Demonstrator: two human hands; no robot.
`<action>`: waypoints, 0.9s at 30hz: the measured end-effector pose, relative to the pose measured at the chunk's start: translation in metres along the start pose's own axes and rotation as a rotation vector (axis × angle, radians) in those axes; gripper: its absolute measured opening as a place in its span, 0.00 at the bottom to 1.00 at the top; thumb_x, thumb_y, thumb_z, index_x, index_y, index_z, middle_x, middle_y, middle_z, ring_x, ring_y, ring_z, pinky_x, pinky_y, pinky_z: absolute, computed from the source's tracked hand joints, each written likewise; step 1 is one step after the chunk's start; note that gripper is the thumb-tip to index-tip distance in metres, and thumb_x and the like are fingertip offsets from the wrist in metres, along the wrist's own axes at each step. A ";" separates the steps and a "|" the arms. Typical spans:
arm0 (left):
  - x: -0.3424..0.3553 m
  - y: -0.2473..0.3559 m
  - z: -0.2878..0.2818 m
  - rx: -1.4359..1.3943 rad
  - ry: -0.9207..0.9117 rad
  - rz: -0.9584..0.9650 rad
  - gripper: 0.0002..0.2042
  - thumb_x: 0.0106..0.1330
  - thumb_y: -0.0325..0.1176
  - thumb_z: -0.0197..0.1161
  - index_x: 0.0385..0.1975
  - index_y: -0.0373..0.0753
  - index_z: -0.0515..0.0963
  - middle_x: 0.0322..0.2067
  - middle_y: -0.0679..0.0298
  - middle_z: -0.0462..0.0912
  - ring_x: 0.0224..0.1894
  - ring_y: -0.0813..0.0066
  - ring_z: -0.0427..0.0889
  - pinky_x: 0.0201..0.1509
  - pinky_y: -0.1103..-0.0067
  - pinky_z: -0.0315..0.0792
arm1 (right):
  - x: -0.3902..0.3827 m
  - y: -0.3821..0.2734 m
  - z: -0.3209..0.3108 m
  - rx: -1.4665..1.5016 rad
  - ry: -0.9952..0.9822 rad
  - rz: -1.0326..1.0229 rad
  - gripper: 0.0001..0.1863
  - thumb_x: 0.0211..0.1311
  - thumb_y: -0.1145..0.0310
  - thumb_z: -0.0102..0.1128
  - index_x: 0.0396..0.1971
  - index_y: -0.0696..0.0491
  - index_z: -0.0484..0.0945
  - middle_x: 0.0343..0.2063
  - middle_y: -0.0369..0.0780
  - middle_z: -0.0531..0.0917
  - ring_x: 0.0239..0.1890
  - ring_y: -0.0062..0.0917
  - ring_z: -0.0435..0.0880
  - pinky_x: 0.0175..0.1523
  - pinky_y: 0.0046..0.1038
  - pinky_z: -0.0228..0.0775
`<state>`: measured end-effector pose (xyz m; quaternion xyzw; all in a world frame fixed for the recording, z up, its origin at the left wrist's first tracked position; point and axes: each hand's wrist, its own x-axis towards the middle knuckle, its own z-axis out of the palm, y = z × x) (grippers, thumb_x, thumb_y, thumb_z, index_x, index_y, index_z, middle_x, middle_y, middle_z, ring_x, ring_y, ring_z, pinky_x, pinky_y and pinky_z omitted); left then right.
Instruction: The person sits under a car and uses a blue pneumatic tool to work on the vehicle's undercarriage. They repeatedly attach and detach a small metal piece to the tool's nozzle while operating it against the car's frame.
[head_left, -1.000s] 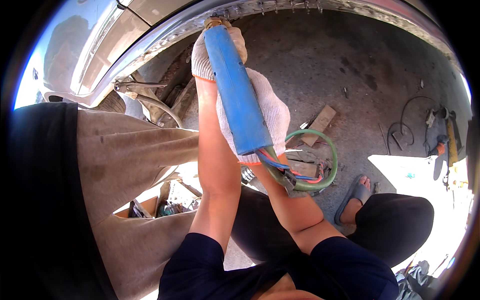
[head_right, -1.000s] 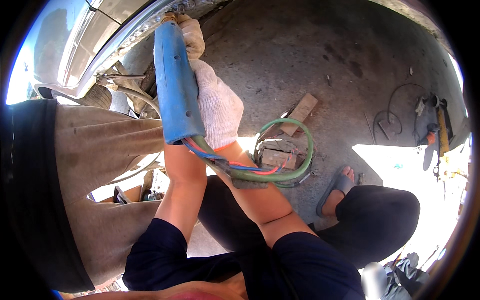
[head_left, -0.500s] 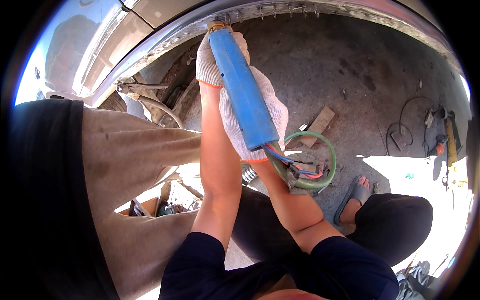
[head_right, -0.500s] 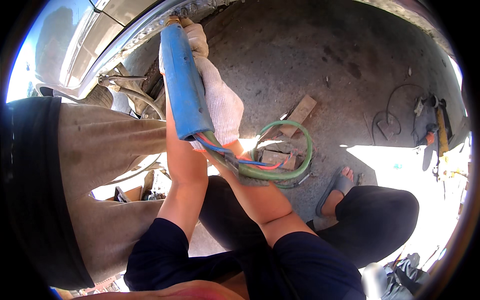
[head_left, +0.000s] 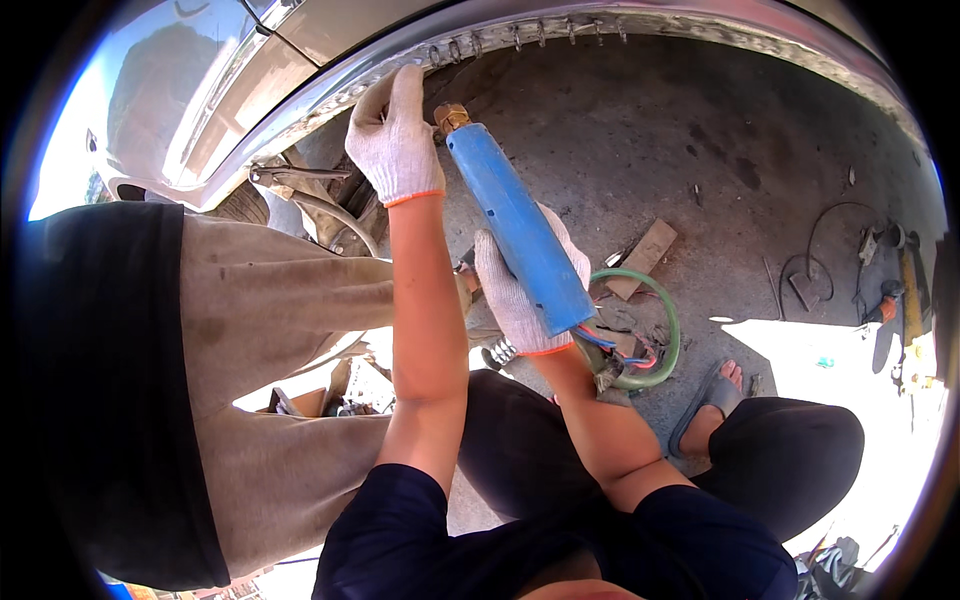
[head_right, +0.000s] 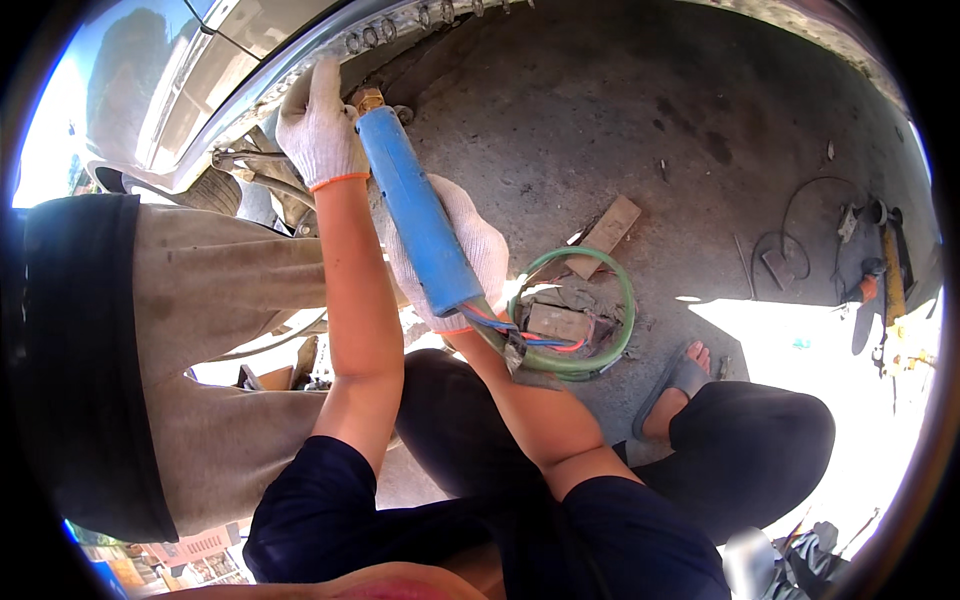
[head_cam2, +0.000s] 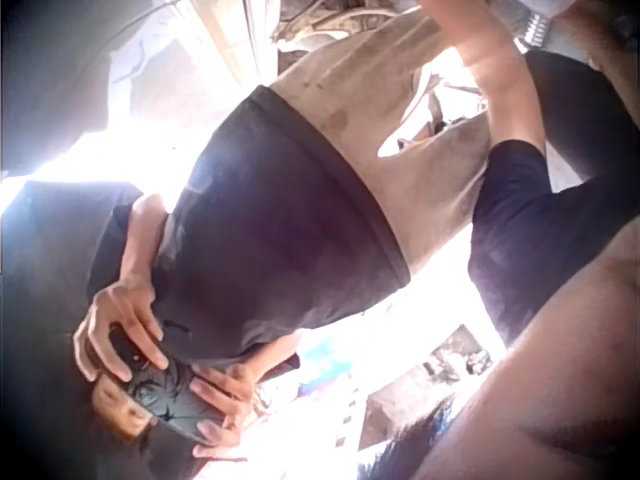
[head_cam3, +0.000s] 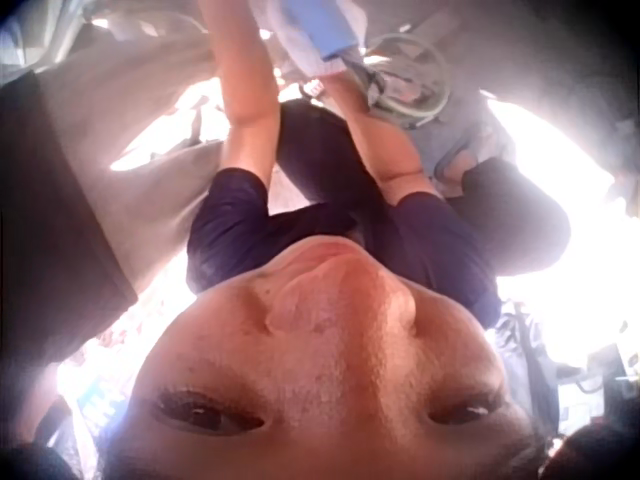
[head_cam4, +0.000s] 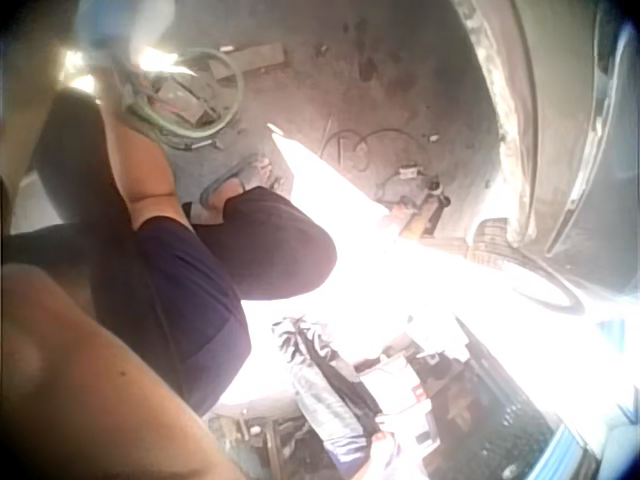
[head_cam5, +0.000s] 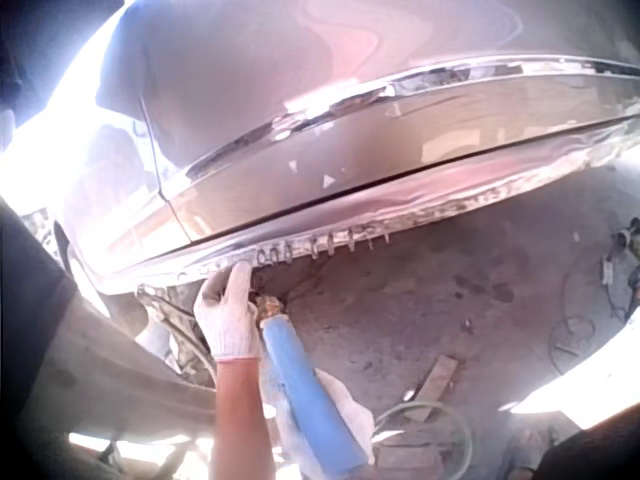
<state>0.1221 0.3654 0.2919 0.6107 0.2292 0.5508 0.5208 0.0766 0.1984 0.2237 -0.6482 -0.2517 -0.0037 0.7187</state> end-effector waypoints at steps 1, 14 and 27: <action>0.004 -0.001 0.004 0.102 -0.047 0.096 0.12 0.61 0.32 0.71 0.35 0.28 0.84 0.25 0.66 0.82 0.25 0.82 0.76 0.32 0.81 0.73 | 0.001 0.002 0.001 -0.040 0.053 -0.043 0.19 0.58 0.72 0.70 0.48 0.59 0.78 0.33 0.41 0.85 0.31 0.25 0.85 0.41 0.24 0.78; 0.006 0.013 0.015 0.684 -0.138 0.445 0.14 0.66 0.38 0.65 0.34 0.31 0.85 0.27 0.59 0.86 0.26 0.73 0.82 0.36 0.76 0.76 | -0.006 0.011 -0.014 -0.034 0.012 0.041 0.07 0.62 0.71 0.65 0.38 0.56 0.83 0.27 0.38 0.84 0.29 0.28 0.84 0.38 0.30 0.75; -0.063 -0.105 -0.073 -1.088 0.883 -1.367 0.14 0.79 0.35 0.47 0.45 0.27 0.68 0.40 0.53 0.71 0.36 0.63 0.78 0.46 0.69 0.80 | -0.002 0.010 -0.042 0.427 -0.072 0.581 0.11 0.65 0.70 0.63 0.44 0.58 0.79 0.23 0.39 0.80 0.25 0.25 0.80 0.36 0.34 0.78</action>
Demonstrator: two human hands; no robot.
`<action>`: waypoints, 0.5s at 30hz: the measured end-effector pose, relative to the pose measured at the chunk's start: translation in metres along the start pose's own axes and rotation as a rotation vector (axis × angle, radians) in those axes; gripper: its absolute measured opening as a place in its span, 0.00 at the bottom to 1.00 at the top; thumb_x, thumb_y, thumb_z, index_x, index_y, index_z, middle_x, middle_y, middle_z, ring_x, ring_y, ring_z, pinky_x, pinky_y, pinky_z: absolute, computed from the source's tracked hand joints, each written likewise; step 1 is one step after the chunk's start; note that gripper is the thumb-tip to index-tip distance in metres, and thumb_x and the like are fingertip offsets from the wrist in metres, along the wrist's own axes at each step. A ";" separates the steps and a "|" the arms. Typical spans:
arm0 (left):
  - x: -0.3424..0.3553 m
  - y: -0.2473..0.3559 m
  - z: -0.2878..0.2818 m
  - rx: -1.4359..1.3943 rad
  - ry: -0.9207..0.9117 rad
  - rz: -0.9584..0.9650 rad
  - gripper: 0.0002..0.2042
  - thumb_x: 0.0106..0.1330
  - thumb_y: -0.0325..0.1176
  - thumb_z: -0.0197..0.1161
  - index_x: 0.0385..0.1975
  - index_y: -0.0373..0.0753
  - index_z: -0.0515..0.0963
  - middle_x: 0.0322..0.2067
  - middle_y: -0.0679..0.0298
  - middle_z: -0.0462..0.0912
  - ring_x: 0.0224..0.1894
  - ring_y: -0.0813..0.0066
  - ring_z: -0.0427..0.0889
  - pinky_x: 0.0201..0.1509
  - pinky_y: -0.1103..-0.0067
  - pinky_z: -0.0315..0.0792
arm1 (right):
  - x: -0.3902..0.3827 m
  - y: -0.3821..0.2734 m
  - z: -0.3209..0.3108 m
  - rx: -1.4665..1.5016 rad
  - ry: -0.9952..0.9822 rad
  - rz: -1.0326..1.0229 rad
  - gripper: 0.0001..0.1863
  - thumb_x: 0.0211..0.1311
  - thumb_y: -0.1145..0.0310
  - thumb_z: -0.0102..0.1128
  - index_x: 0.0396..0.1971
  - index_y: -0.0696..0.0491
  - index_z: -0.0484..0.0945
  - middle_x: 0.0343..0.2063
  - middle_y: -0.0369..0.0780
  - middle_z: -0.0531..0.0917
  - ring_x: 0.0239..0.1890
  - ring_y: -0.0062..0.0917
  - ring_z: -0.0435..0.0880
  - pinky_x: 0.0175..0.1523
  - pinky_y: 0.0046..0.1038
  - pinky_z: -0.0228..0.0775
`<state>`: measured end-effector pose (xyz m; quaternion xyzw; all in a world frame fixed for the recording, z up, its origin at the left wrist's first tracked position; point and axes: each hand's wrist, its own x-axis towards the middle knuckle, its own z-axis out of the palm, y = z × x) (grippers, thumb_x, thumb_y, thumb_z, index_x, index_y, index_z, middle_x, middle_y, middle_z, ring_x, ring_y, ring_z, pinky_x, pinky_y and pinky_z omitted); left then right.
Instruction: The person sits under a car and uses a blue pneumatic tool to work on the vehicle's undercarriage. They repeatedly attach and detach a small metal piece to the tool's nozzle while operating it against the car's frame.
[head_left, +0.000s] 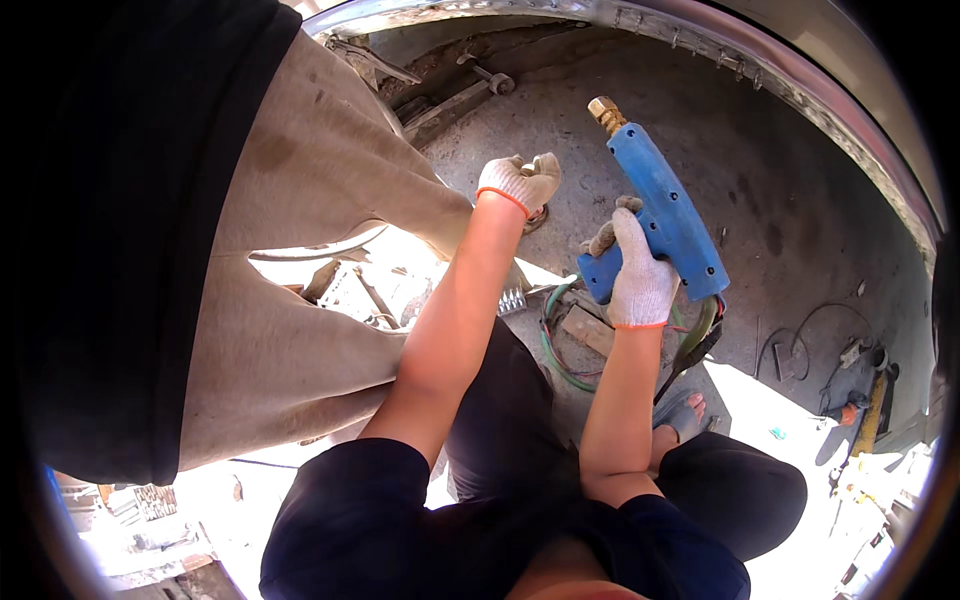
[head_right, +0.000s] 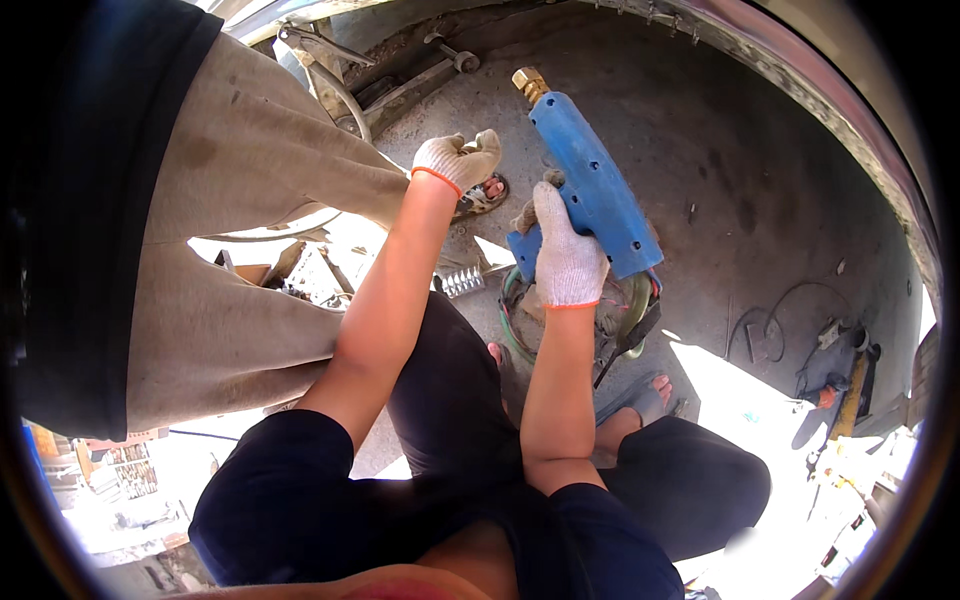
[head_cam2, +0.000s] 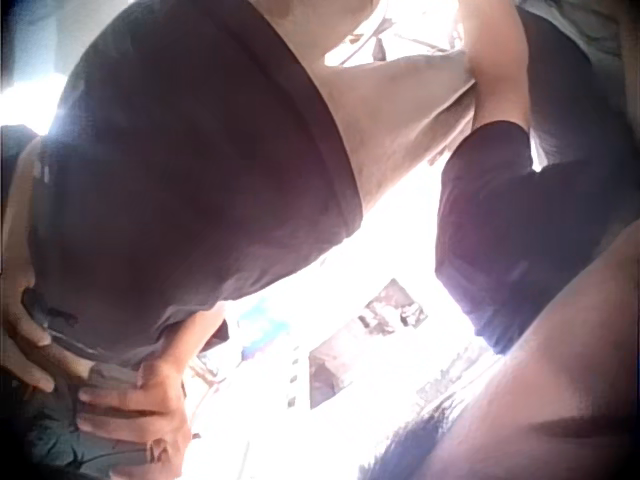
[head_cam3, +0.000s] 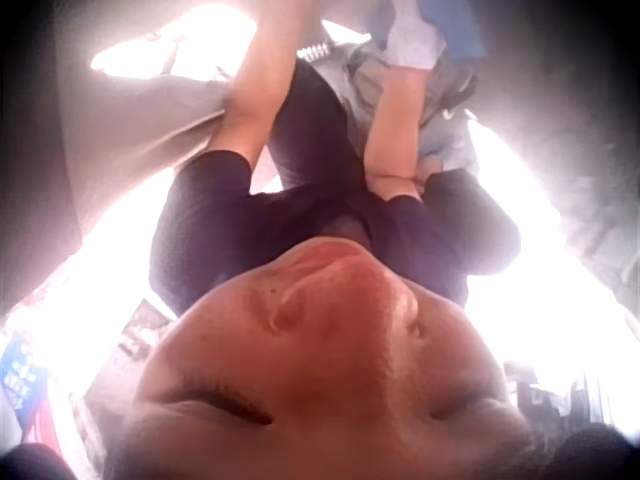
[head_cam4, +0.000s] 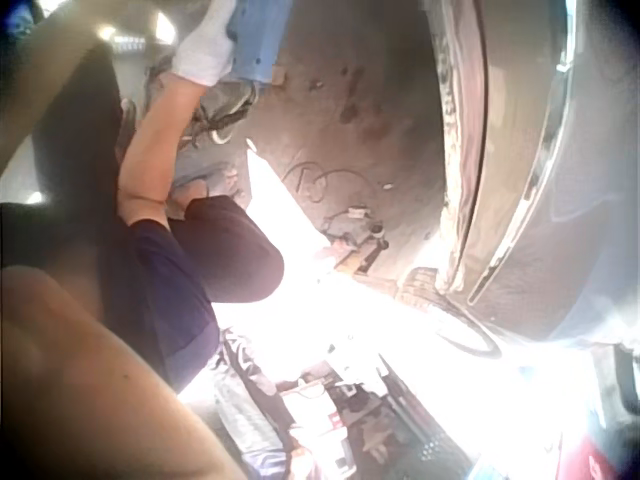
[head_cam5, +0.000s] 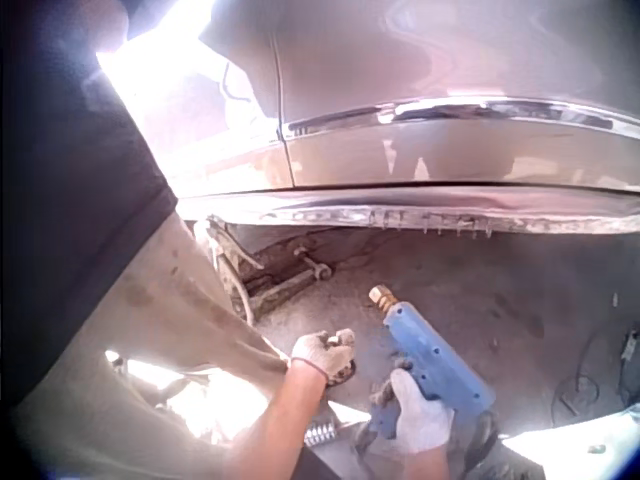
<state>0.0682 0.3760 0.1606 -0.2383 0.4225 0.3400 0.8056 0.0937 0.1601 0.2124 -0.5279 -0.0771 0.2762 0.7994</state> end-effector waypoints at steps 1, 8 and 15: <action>0.009 0.007 -0.003 0.015 -0.072 0.012 0.14 0.79 0.36 0.47 0.45 0.27 0.68 0.40 0.54 0.72 0.36 0.62 0.78 0.46 0.68 0.80 | -0.002 -0.001 0.000 0.059 -0.002 0.029 0.11 0.65 0.70 0.63 0.44 0.58 0.79 0.23 0.39 0.80 0.24 0.25 0.80 0.36 0.34 0.78; 0.037 0.005 -0.016 0.357 -0.307 0.096 0.16 0.81 0.42 0.44 0.41 0.32 0.67 0.30 0.61 0.68 0.30 0.70 0.69 0.34 0.76 0.70 | 0.003 -0.003 -0.012 0.007 0.007 0.063 0.09 0.63 0.71 0.63 0.41 0.58 0.80 0.21 0.39 0.80 0.22 0.24 0.79 0.33 0.33 0.78; 0.063 -0.008 -0.023 0.630 -0.380 0.262 0.13 0.80 0.33 0.43 0.48 0.30 0.71 0.37 0.56 0.75 0.29 0.72 0.71 0.34 0.74 0.73 | -0.002 -0.005 -0.017 0.030 0.002 0.121 0.09 0.63 0.71 0.64 0.39 0.59 0.80 0.21 0.39 0.80 0.22 0.25 0.79 0.33 0.32 0.77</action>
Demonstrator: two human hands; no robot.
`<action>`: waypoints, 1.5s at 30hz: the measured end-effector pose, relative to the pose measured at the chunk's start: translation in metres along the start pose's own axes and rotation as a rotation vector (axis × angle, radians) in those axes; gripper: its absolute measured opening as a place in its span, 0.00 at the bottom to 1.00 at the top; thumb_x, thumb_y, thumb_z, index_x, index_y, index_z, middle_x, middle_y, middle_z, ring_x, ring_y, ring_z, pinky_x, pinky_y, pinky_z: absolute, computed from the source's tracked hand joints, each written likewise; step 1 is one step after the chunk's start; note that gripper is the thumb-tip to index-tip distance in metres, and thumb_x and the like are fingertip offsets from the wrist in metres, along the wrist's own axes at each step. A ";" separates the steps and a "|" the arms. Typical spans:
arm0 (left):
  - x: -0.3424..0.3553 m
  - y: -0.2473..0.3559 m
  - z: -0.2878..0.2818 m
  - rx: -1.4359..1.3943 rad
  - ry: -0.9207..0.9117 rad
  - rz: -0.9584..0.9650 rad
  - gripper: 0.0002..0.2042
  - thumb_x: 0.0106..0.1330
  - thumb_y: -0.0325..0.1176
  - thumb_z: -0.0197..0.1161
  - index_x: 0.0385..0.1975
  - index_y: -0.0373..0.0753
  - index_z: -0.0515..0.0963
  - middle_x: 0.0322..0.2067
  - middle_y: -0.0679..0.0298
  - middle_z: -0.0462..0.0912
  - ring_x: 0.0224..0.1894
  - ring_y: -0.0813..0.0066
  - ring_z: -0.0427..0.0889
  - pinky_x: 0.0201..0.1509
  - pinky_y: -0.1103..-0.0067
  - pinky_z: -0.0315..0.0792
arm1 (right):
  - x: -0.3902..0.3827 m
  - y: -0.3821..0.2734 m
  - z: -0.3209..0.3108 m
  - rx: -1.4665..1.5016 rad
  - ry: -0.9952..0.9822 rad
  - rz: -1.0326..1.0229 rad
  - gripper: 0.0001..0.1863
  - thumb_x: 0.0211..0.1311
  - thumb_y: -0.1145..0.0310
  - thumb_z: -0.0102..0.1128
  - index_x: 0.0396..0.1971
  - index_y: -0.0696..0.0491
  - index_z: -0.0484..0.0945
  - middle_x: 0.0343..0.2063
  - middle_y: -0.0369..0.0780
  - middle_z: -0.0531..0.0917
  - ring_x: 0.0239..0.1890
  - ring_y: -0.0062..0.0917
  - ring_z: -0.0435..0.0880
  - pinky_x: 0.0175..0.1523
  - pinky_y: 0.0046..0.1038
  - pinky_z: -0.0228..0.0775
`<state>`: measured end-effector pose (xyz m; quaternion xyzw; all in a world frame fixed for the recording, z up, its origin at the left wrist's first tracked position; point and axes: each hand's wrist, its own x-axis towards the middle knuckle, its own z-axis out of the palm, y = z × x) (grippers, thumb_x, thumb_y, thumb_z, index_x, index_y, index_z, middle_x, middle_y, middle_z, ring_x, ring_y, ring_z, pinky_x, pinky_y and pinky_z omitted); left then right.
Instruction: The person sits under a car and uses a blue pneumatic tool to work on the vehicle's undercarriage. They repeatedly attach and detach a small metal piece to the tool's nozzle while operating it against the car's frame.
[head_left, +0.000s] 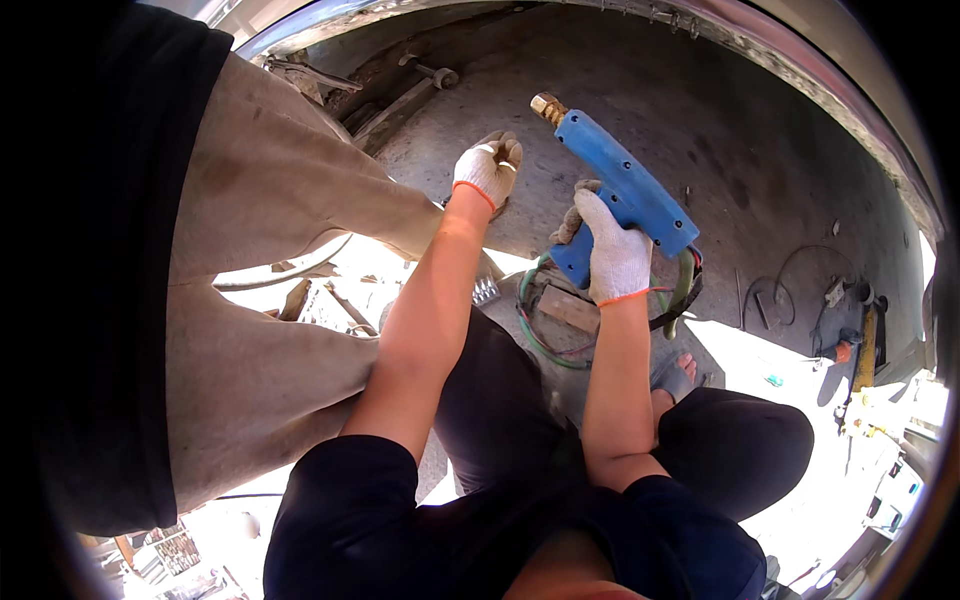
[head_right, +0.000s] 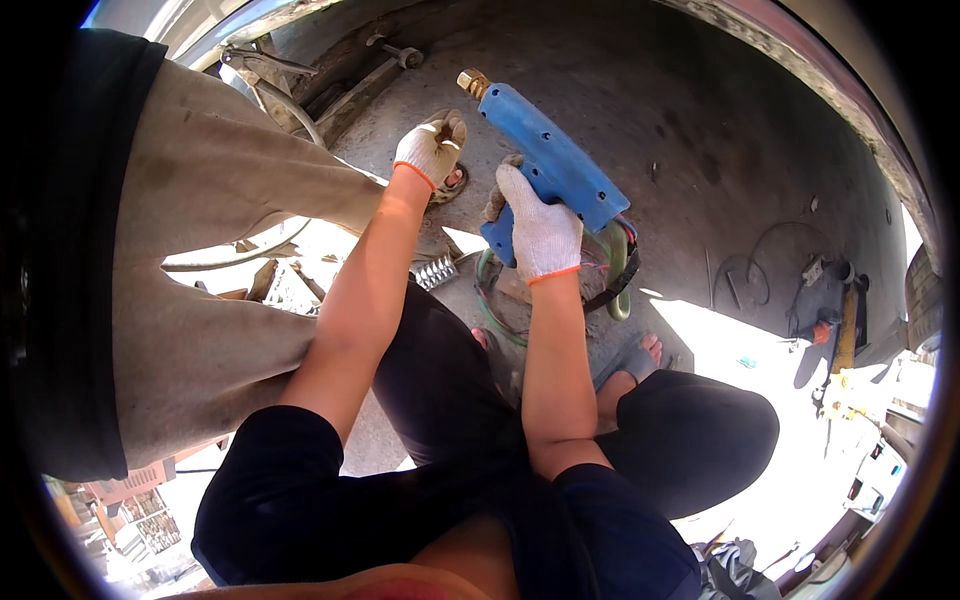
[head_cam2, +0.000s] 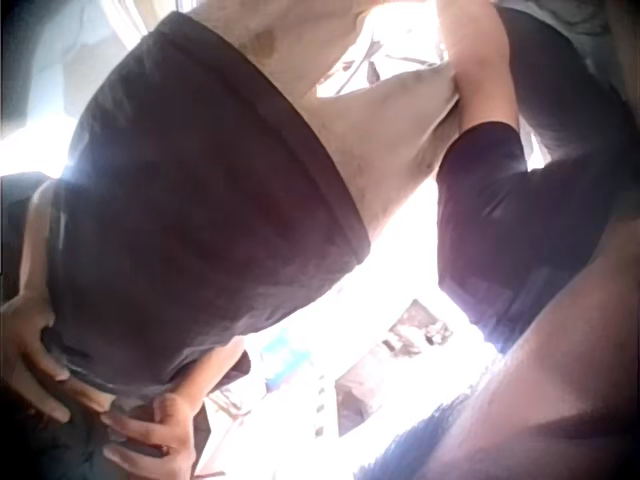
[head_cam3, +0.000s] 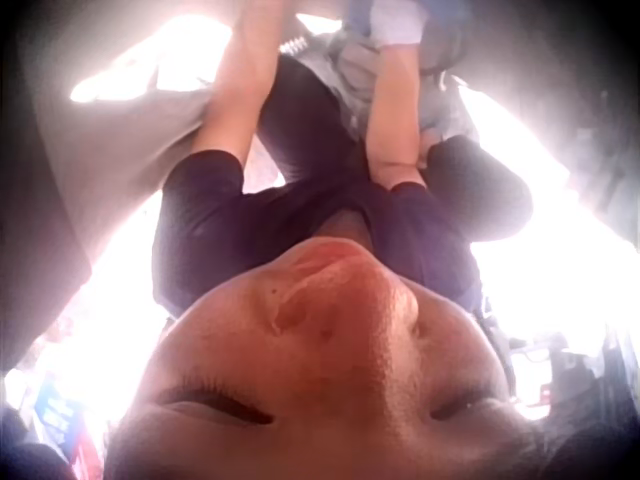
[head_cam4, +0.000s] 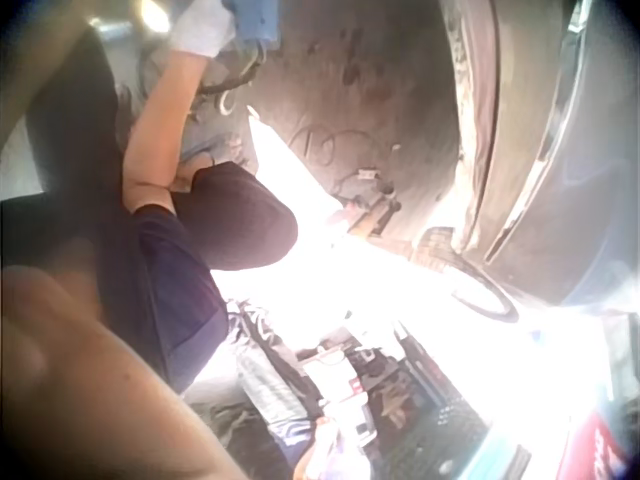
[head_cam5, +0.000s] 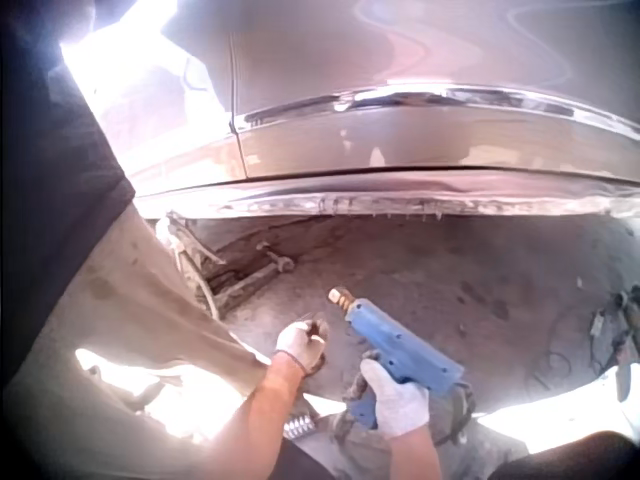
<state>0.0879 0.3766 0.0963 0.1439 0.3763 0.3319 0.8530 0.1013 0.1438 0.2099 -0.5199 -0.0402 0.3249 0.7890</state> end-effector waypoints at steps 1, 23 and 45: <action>-0.006 -0.004 0.005 0.067 -0.058 0.059 0.14 0.80 0.32 0.43 0.53 0.28 0.69 0.41 0.53 0.75 0.32 0.71 0.73 0.37 0.73 0.75 | 0.001 0.000 -0.004 0.003 -0.001 0.005 0.09 0.63 0.71 0.64 0.39 0.59 0.80 0.22 0.39 0.81 0.22 0.24 0.80 0.32 0.30 0.76; -0.128 -0.016 0.045 0.331 -0.472 -0.149 0.11 0.80 0.42 0.48 0.41 0.42 0.71 0.28 0.71 0.67 0.21 0.84 0.59 0.22 0.87 0.54 | -0.005 -0.019 -0.056 0.176 -0.118 0.040 0.11 0.65 0.71 0.60 0.44 0.61 0.77 0.22 0.40 0.78 0.23 0.27 0.79 0.34 0.34 0.79; -0.121 -0.028 0.044 0.307 -0.478 -0.081 0.12 0.80 0.41 0.45 0.38 0.42 0.71 0.21 0.69 0.62 0.20 0.79 0.58 0.22 0.79 0.53 | -0.020 -0.019 -0.064 0.272 -0.143 0.050 0.09 0.63 0.73 0.62 0.40 0.62 0.78 0.21 0.42 0.79 0.22 0.29 0.79 0.30 0.30 0.73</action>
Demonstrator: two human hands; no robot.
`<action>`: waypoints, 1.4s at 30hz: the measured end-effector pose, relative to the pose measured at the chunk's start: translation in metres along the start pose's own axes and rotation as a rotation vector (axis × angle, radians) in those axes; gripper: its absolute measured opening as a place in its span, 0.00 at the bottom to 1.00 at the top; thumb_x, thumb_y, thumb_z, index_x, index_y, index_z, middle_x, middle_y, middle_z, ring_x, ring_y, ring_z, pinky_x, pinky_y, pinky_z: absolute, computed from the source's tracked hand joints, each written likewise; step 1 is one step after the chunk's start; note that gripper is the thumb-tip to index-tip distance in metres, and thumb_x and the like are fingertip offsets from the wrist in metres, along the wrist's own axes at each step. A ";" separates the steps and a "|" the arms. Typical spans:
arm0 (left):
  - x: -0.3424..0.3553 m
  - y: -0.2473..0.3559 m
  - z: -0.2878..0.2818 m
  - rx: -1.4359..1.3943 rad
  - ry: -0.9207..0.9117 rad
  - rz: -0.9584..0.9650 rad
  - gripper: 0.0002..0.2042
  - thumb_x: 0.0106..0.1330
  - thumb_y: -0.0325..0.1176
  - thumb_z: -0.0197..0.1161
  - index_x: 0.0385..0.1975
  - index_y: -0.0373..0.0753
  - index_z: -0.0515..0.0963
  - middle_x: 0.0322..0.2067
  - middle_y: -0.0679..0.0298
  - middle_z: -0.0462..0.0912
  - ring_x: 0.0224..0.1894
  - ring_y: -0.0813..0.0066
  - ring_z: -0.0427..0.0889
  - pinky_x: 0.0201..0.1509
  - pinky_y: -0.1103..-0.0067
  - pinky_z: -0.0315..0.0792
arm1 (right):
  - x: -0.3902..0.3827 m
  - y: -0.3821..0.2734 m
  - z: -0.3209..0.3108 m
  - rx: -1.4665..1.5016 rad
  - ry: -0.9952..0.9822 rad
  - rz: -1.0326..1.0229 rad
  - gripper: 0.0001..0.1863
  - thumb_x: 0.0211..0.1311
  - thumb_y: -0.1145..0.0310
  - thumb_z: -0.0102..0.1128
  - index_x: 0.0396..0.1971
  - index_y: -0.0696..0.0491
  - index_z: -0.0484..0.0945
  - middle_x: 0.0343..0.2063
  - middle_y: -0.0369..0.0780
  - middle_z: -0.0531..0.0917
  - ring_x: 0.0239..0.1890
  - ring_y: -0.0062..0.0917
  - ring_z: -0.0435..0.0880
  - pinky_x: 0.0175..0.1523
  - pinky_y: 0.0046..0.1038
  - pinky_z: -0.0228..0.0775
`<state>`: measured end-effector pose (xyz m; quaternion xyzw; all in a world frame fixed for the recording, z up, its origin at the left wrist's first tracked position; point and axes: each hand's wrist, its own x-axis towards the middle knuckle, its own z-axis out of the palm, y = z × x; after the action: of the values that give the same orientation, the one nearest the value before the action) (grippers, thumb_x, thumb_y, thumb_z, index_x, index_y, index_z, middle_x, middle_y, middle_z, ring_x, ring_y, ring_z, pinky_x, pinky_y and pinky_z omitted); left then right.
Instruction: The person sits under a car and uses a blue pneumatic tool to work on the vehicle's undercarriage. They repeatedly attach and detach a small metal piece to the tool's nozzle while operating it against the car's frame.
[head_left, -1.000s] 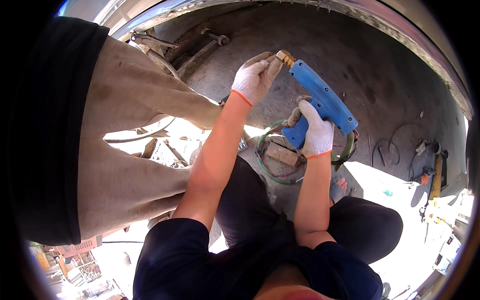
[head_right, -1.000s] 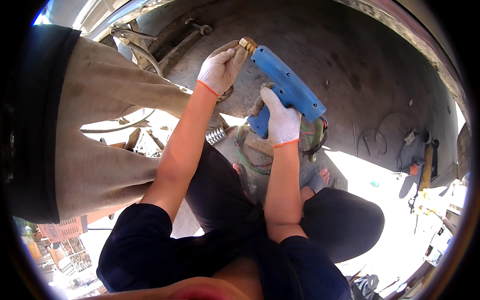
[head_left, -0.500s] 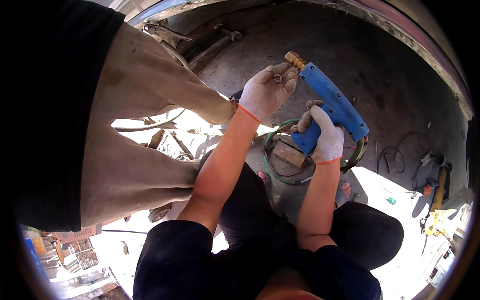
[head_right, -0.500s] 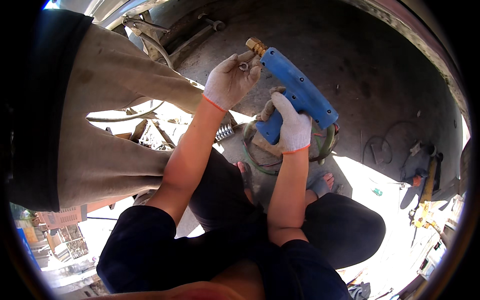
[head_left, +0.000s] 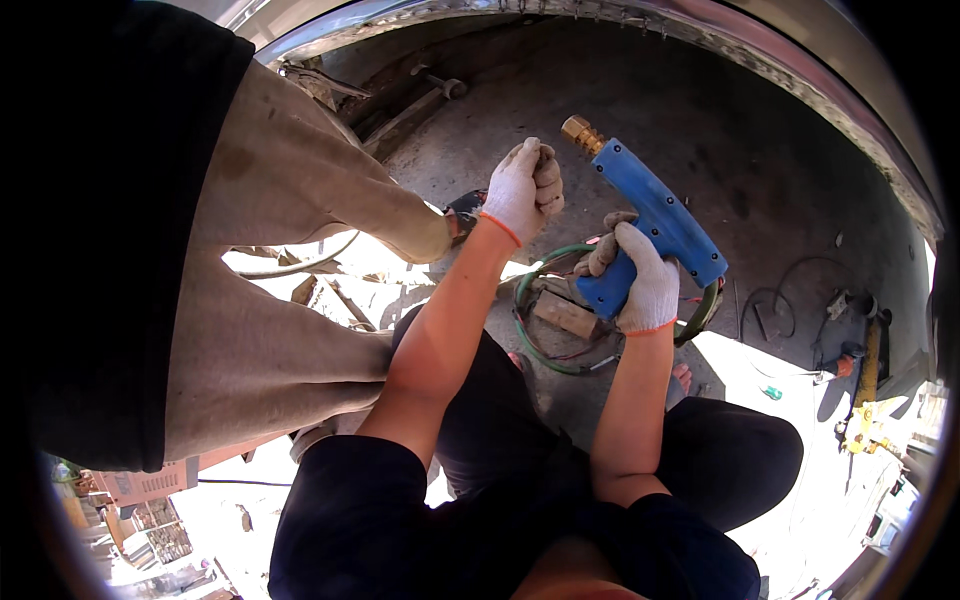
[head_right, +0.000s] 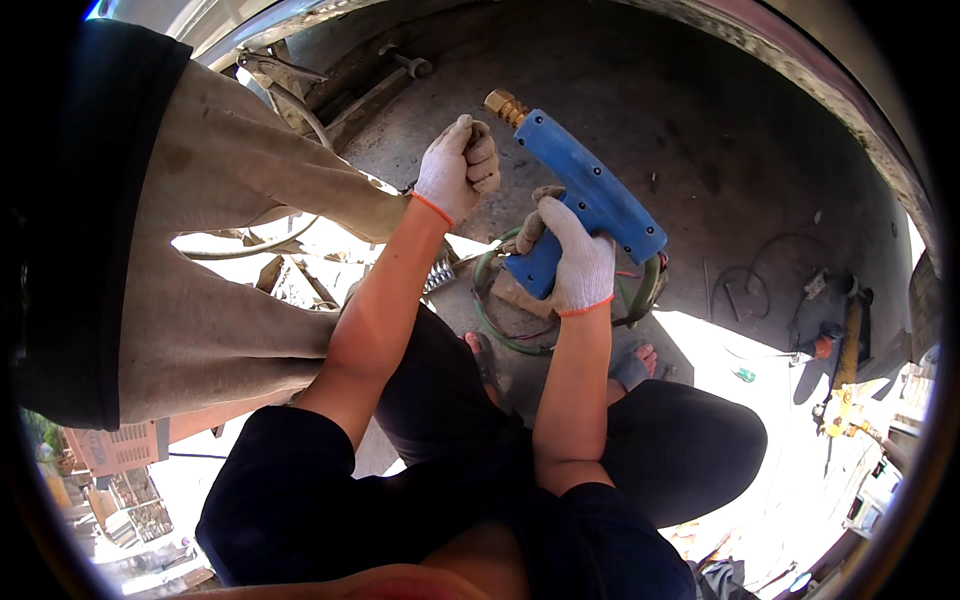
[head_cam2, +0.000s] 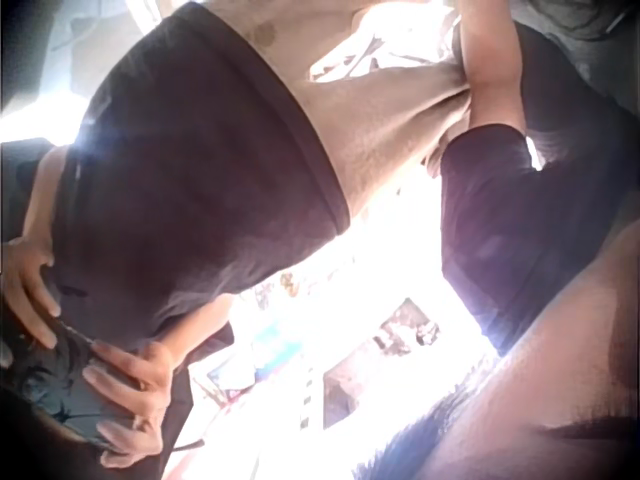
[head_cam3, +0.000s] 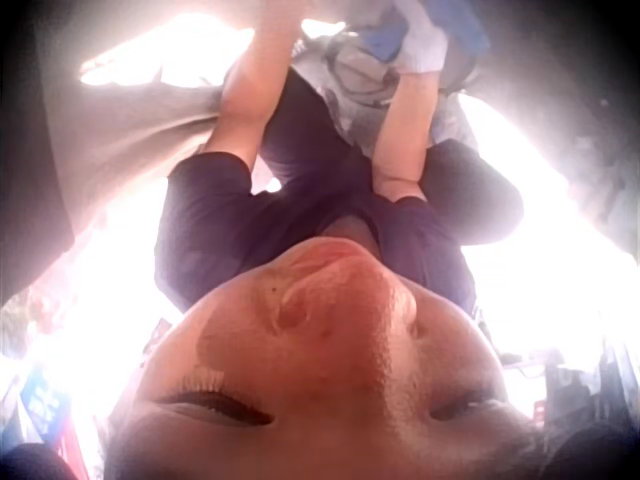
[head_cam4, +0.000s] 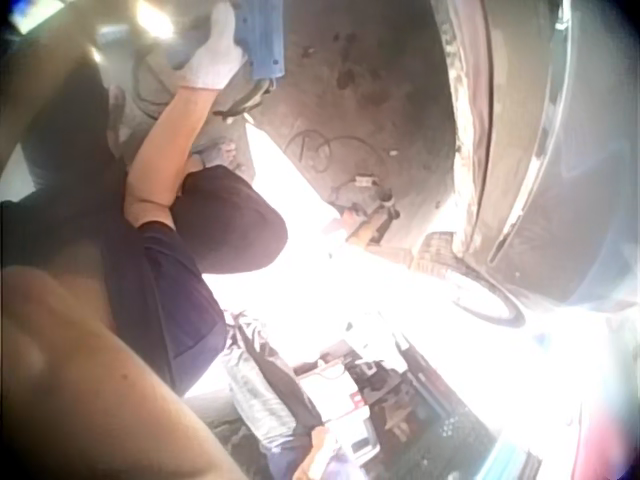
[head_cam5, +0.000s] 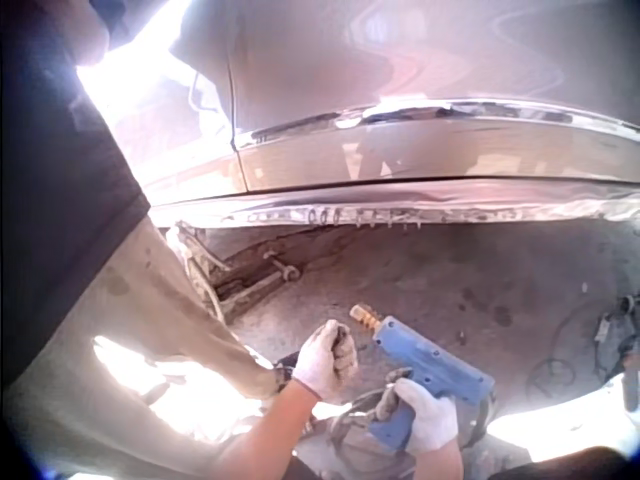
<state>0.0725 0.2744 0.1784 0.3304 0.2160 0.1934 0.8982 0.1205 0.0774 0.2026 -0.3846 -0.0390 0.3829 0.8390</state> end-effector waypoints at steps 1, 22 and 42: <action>0.002 -0.001 -0.003 -0.018 -0.007 0.018 0.12 0.80 0.40 0.45 0.40 0.40 0.71 0.22 0.68 0.64 0.21 0.78 0.60 0.23 0.78 0.56 | 0.000 0.000 -0.002 -0.006 -0.007 0.000 0.09 0.63 0.73 0.62 0.40 0.61 0.78 0.21 0.42 0.79 0.22 0.29 0.79 0.30 0.30 0.73; 0.006 -0.008 0.003 -0.278 -0.130 0.106 0.15 0.79 0.28 0.44 0.58 0.25 0.66 0.51 0.46 0.77 0.51 0.53 0.83 0.56 0.60 0.83 | -0.008 -0.004 -0.006 -0.077 -0.006 0.041 0.09 0.67 0.70 0.56 0.41 0.60 0.76 0.21 0.39 0.77 0.23 0.27 0.77 0.33 0.34 0.77; -0.006 0.001 0.006 0.031 -0.101 0.279 0.05 0.72 0.27 0.61 0.40 0.33 0.80 0.33 0.63 0.82 0.36 0.75 0.83 0.44 0.71 0.85 | -0.015 0.000 -0.009 -0.080 0.014 0.079 0.09 0.66 0.70 0.57 0.41 0.58 0.76 0.22 0.39 0.77 0.23 0.27 0.78 0.32 0.36 0.77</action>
<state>0.0699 0.2690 0.1847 0.3806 0.1253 0.2961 0.8670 0.1135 0.0615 0.1997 -0.4216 -0.0330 0.4111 0.8075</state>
